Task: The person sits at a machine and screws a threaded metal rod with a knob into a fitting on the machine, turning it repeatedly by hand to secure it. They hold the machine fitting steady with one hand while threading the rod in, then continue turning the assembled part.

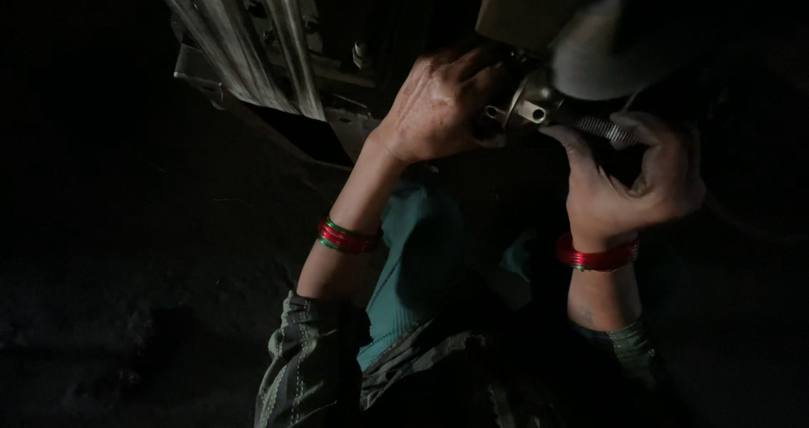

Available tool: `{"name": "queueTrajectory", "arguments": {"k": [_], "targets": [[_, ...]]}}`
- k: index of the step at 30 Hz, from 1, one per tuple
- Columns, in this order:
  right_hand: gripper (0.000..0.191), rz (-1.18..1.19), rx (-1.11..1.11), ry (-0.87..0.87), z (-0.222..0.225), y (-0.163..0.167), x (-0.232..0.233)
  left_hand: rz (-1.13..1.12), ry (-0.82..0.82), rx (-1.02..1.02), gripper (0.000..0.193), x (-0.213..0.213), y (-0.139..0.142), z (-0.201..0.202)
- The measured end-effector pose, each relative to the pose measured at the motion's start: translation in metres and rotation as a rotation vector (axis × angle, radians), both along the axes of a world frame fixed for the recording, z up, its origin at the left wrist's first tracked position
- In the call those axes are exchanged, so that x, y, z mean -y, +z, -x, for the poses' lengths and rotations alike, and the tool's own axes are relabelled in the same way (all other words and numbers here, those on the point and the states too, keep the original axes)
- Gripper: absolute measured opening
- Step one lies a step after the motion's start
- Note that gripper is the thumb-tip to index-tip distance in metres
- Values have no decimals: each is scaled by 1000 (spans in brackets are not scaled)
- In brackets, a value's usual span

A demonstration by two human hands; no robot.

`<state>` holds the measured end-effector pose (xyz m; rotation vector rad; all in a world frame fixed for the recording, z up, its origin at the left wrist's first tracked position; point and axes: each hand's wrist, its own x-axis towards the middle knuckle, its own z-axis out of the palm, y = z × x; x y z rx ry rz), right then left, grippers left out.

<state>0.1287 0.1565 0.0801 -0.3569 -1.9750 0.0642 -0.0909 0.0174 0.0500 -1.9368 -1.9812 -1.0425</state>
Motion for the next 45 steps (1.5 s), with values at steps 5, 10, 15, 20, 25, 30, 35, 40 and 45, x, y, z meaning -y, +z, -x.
{"name": "queueTrajectory", "arguments": {"k": [5,10,15,20,25,30,35,40,45], "targets": [[62,6,-18,-21,3,2,2,-11,21,-5,82,1,2,2],[62,-3,26,-35,1,0,-2,23,15,45,80,-6,2,1],[53,119,67,-9,-4,-5,-9,-27,-5,75,83,-15,4,0],[54,212,62,37,-4,-7,-12,76,-76,209,62,-20,4,2],[50,202,118,57,-3,6,-6,-63,-169,185,52,-24,1,5],[40,112,225,75,-8,18,6,32,-225,326,59,-24,5,5],[31,80,213,25,-2,11,3,38,-197,228,55,-14,20,2],[33,160,122,76,-1,3,1,-39,-136,47,56,-8,29,1],[38,149,105,63,0,-1,2,2,-65,28,59,-6,21,-4]]}}
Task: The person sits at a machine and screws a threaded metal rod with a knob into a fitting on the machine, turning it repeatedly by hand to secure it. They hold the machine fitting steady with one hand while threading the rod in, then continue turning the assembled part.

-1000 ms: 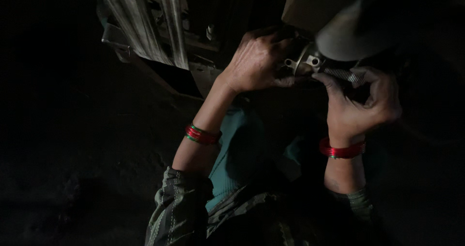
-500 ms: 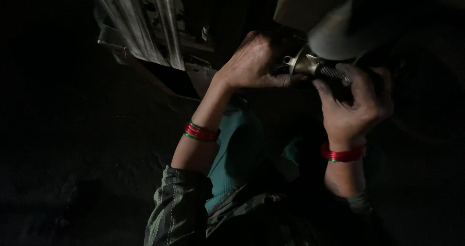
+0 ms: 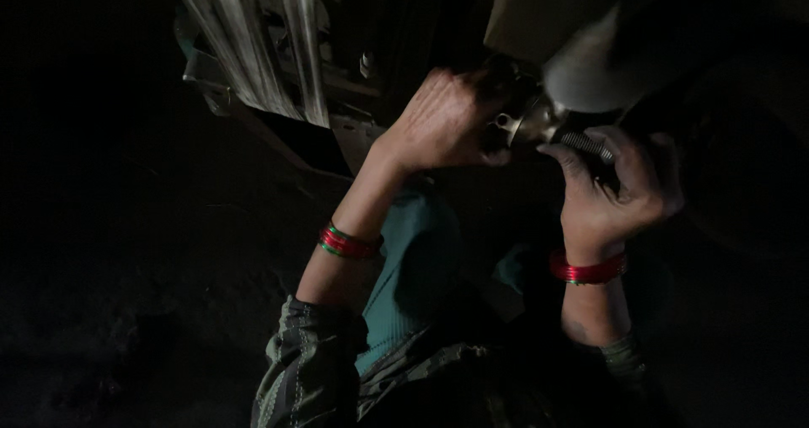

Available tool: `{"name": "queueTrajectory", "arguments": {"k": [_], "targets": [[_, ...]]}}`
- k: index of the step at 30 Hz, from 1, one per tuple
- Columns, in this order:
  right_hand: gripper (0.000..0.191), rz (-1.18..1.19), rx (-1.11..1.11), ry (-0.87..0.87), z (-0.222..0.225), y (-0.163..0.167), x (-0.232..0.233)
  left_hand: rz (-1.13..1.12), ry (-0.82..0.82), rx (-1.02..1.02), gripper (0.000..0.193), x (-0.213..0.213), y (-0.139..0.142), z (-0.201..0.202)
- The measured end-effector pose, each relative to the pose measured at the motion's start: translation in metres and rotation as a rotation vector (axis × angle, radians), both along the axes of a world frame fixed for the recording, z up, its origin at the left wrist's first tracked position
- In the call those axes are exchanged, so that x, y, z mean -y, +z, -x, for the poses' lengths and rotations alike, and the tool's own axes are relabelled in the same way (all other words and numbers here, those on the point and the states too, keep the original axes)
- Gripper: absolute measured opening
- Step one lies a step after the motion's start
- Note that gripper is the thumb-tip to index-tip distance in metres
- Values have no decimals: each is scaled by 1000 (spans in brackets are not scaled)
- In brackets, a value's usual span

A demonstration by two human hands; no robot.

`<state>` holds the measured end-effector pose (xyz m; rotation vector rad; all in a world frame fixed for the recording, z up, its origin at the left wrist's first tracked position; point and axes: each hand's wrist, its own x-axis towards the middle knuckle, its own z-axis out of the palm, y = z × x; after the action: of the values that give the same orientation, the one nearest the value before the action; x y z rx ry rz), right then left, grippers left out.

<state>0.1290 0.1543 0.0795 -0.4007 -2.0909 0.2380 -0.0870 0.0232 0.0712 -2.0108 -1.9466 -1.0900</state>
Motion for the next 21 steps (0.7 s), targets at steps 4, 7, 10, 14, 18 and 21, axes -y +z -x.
{"name": "queueTrajectory", "arguments": {"k": [4,7,10,14,18,21], "targets": [[40,-42,21,-22,-2,-3,-2,139,6,55,63,-2,-9,2],[35,19,14,21,4,-8,-4,198,41,94,70,-6,-17,1],[36,105,-3,-11,8,-7,-2,34,32,14,72,-8,-20,3],[40,-116,-6,4,9,-1,2,3,43,-9,76,1,-10,1],[36,-70,-19,-15,4,-9,0,-17,93,-70,69,7,-7,-1],[38,-190,11,-56,-3,-23,-14,64,39,-37,74,1,-24,5]]}}
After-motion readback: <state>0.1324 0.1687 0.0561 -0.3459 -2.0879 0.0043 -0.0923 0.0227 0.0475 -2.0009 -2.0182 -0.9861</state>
